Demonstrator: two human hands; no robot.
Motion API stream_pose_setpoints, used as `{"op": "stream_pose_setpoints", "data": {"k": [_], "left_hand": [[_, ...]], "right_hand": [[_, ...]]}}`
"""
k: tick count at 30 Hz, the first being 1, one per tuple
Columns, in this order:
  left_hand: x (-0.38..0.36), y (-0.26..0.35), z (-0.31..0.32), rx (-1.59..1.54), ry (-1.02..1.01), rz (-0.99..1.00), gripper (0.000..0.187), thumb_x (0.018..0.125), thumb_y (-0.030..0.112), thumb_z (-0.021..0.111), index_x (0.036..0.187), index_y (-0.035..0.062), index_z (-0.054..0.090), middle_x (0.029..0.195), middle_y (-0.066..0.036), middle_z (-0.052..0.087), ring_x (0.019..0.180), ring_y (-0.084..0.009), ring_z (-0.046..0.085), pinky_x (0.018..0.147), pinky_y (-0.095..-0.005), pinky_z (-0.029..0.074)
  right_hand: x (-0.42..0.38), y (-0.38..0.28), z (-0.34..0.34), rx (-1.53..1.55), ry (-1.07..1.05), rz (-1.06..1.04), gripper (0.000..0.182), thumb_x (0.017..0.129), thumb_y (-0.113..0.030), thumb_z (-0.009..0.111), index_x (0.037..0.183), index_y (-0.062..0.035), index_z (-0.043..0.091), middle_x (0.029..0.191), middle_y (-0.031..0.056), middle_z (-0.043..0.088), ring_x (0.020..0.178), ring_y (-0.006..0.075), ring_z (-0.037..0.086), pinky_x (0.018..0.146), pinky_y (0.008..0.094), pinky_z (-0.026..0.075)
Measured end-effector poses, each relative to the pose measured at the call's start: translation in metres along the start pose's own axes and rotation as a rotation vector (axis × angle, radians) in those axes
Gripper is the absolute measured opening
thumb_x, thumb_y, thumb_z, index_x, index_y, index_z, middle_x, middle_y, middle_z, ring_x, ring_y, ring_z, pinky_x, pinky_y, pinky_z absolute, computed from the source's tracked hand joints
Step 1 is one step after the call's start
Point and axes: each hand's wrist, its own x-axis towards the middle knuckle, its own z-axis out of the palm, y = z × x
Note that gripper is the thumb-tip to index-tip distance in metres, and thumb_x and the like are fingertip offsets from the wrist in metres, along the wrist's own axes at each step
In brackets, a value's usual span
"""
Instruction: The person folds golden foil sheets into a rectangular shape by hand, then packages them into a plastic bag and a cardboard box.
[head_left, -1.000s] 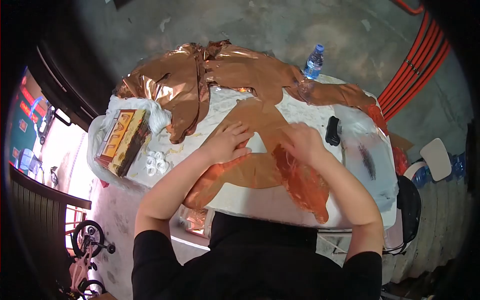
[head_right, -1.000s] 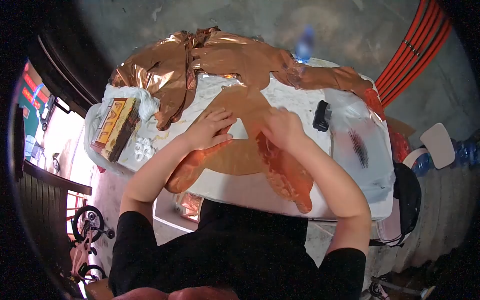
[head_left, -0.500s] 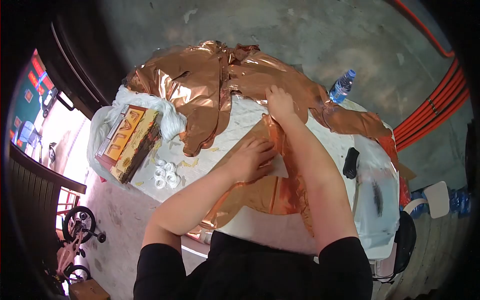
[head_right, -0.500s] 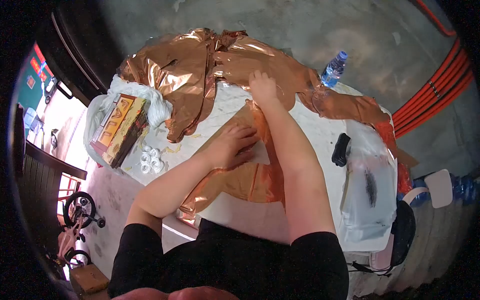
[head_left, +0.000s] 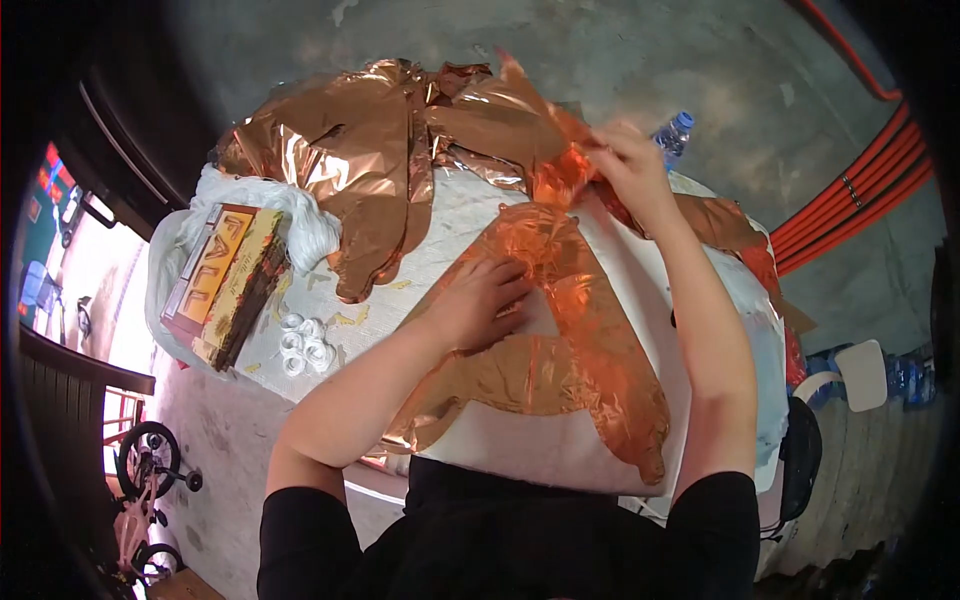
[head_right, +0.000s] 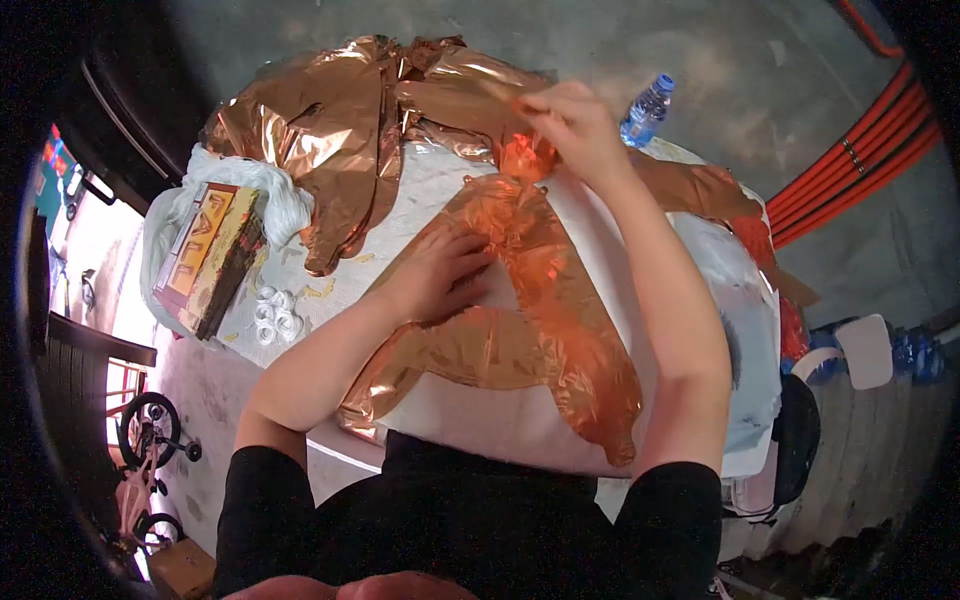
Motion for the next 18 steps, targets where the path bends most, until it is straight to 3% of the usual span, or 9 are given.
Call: {"op": "stream_pose_setpoints", "data": {"k": [2,4,6,7,9,10,15,17,18], "left_hand": [[0.0,-0.001,0.002,0.034,0.048,0.007,0.044,0.08,0.026,0.065,0.119,0.0085,0.059,0.131,-0.013,0.05,0.125,-0.0313,0.042,0.106,-0.0446,0.032],[0.0,-0.023,0.021,-0.019,0.013,-0.027,0.043,0.081,0.025,0.064,0.12,0.0083,0.059,0.132,-0.012,0.049,0.127,-0.0309,0.04,0.108,-0.0454,0.029],[0.001,-0.088,0.082,0.2,-0.121,-0.1,0.048,0.083,0.026,0.061,0.127,0.0089,0.054,0.137,-0.013,0.046,0.131,-0.0305,0.036,0.11,-0.049,0.025],[-0.01,-0.04,0.033,0.327,0.102,-0.061,0.053,0.086,0.028,0.056,0.135,0.0099,0.046,0.142,-0.015,0.041,0.136,-0.03,0.031,0.11,-0.0536,0.022],[-0.008,-0.016,0.012,0.296,0.056,-0.165,0.053,0.088,0.03,0.054,0.136,0.0103,0.044,0.143,-0.015,0.038,0.137,-0.03,0.03,0.11,-0.0554,0.022],[-0.008,-0.01,0.007,0.264,0.011,-0.275,0.054,0.089,0.031,0.051,0.138,0.0107,0.041,0.145,-0.016,0.036,0.139,-0.03,0.028,0.11,-0.0572,0.021],[-0.008,-0.005,0.005,0.31,-0.116,-0.286,0.055,0.093,0.03,0.048,0.143,0.0121,0.035,0.151,-0.016,0.026,0.141,-0.0315,0.022,0.111,-0.0557,0.017],[-0.007,0.002,0.008,0.315,-0.127,-0.294,0.055,0.093,0.03,0.048,0.144,0.0126,0.034,0.152,-0.016,0.025,0.141,-0.0314,0.021,0.112,-0.0557,0.017],[-0.005,0.006,0.009,0.319,-0.138,-0.301,0.055,0.094,0.03,0.047,0.144,0.0131,0.033,0.152,-0.016,0.025,0.142,-0.0314,0.02,0.112,-0.0556,0.016]], "right_hand": [[-0.026,-0.02,-0.011,-0.055,-0.189,-0.415,0.026,0.076,-0.001,0.062,0.099,-0.0073,0.072,0.092,0.0068,0.067,0.087,0.0218,0.058,0.077,0.0314,0.047],[-0.074,-0.046,-0.013,-0.063,-0.378,-0.168,0.038,0.067,0.001,0.061,0.102,-0.0103,0.072,0.102,0.0054,0.068,0.095,0.0246,0.058,0.084,0.0364,0.048],[-0.117,-0.045,-0.007,-0.132,-0.506,-0.357,0.046,0.061,0.0,0.06,0.104,-0.0116,0.072,0.111,0.0046,0.067,0.105,0.0271,0.057,0.089,0.0377,0.047],[-0.138,-0.047,-0.004,-0.109,-0.552,-0.343,0.041,0.067,-0.004,0.064,0.106,-0.0134,0.071,0.112,0.003,0.066,0.107,0.0273,0.056,0.088,0.0386,0.049],[-0.172,-0.063,-0.006,-0.087,-0.589,-0.324,0.036,0.073,-0.008,0.067,0.109,-0.0153,0.07,0.112,0.0014,0.066,0.109,0.0276,0.055,0.087,0.0395,0.05],[-0.186,-0.073,-0.007,-0.005,-0.691,-0.277,0.036,0.075,-0.01,0.068,0.111,-0.014,0.068,0.114,0.0028,0.065,0.112,0.0284,0.054,0.09,0.0397,0.049],[-0.192,-0.088,-0.028,0.245,-0.932,-0.076,0.037,0.08,-0.015,0.067,0.117,-0.0117,0.065,0.127,0.008,0.058,0.122,0.0302,0.048,0.099,0.0414,0.043],[-0.179,-0.077,-0.033,0.526,-0.99,0.35,0.041,0.083,-0.015,0.066,0.123,-0.0091,0.06,0.14,0.0135,0.046,0.131,0.0341,0.039,0.106,0.044,0.035],[-0.178,-0.074,-0.03,0.526,-0.986,0.347,0.041,0.083,-0.015,0.066,0.123,-0.0091,0.06,0.14,0.0135,0.046,0.131,0.0341,0.039,0.106,0.044,0.035]]}}
